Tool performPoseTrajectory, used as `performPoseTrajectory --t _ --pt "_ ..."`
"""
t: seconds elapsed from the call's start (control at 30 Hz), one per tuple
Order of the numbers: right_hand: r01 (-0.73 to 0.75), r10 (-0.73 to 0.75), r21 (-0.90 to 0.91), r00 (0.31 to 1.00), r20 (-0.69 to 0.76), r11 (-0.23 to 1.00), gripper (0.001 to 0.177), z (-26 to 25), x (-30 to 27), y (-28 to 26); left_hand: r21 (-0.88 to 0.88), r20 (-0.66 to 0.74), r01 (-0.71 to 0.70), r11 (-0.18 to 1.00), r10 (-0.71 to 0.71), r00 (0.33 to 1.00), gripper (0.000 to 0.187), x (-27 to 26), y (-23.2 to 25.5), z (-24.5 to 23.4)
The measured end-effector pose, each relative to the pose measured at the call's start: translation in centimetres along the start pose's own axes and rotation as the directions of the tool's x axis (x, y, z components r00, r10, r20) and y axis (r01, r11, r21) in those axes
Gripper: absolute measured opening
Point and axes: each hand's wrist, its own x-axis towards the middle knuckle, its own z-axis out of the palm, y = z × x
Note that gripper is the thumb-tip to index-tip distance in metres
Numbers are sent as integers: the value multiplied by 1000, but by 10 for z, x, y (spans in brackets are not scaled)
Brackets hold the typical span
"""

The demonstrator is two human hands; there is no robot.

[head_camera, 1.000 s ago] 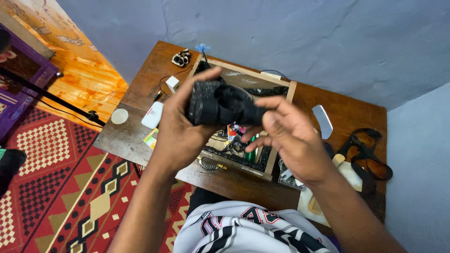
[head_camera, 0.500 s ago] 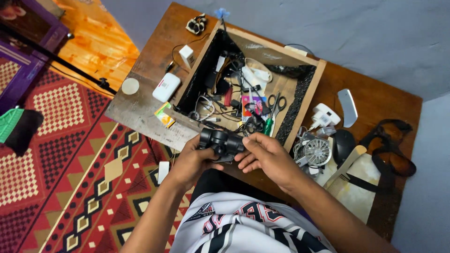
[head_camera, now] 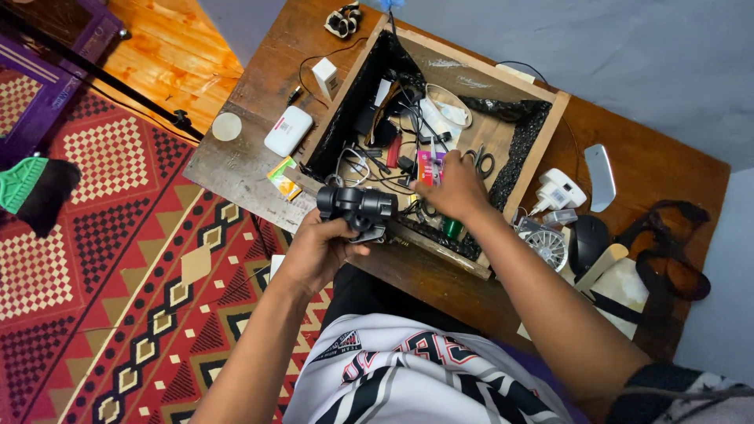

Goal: Organizing and inspecting various electronic components and devices in a box on a wooden desk.

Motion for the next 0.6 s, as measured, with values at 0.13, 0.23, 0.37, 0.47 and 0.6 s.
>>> performPoseTrajectory --t 0.13,0.23,0.37,0.47,0.6 --pt "-87 83 -184 996 -28 979 76 26 7 3 13 -30 -4 1000 4 1000 26 3 3 3" --pt "1 -14 -159 997 -78 987 56 42 11 15 19 -44 -7 1000 8 999 25 7 1 4" --pt "191 -194 -36 971 -137 981 33 42 2 -3 23 -52 -14 1000 15 999 27 6 4 14" --pt "323 -316 63 944 -99 944 18 47 -5 -18 22 -38 -25 999 25 999 29 10 1 11" --pt "455 -446 186 890 -94 871 20 41 -6 -24 21 -52 -28 999 29 998 29 10 2 12"
